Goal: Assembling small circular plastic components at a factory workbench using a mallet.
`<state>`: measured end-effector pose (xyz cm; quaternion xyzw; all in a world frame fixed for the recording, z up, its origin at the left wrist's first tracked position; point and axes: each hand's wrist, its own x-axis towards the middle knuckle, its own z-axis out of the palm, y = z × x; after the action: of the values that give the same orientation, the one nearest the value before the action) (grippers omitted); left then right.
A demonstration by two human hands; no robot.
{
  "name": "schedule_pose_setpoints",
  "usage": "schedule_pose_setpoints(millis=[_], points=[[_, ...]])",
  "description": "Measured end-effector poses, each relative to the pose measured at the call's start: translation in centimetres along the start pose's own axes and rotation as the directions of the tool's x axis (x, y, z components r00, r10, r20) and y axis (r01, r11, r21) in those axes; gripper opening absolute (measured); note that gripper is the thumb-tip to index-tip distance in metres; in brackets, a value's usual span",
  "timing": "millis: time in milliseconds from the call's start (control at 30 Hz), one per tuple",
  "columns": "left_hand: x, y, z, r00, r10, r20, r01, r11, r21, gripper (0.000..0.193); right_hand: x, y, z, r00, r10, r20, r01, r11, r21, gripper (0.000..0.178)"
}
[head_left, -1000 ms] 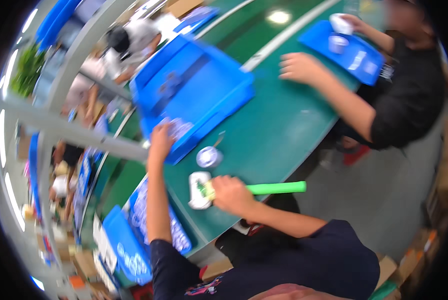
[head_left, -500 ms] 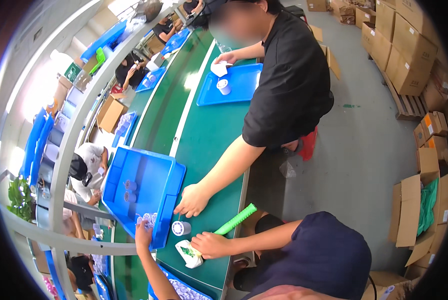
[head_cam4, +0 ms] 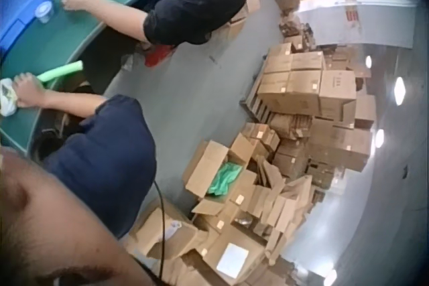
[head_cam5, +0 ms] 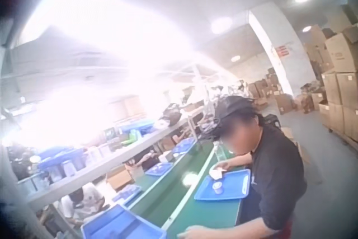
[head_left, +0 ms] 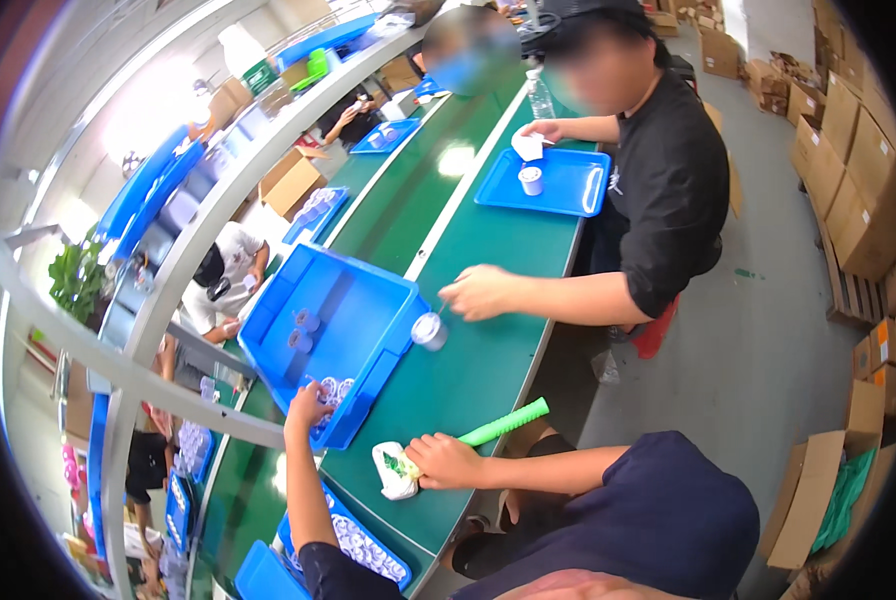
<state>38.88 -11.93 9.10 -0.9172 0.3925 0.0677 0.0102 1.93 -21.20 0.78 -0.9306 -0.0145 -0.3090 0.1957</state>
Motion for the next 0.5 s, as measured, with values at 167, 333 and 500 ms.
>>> schedule_pose_setpoints(millis=[167, 333, 500], points=[[1.0, -1.2, 0.2, 0.988, -0.021, 0.152, 0.02, 1.0, 0.009, 0.062, 0.1, -0.5, -0.2, 0.999, -0.024, -0.035, 0.024, 0.999, 0.02, 0.041], [0.6, 0.4, 0.1, 0.991, 0.064, 0.118, -0.063, 0.998, -0.017, 0.058, 0.1, -0.3, -0.4, 0.997, -0.028, -0.072, 0.026, 0.999, -0.018, 0.042], [-0.3, 1.6, -0.2, 0.986, -0.048, 0.16, 0.058, 0.997, -0.057, 0.056, 0.2, -0.4, 0.1, 0.996, -0.048, -0.082, 0.045, 0.998, -0.036, 0.041]])
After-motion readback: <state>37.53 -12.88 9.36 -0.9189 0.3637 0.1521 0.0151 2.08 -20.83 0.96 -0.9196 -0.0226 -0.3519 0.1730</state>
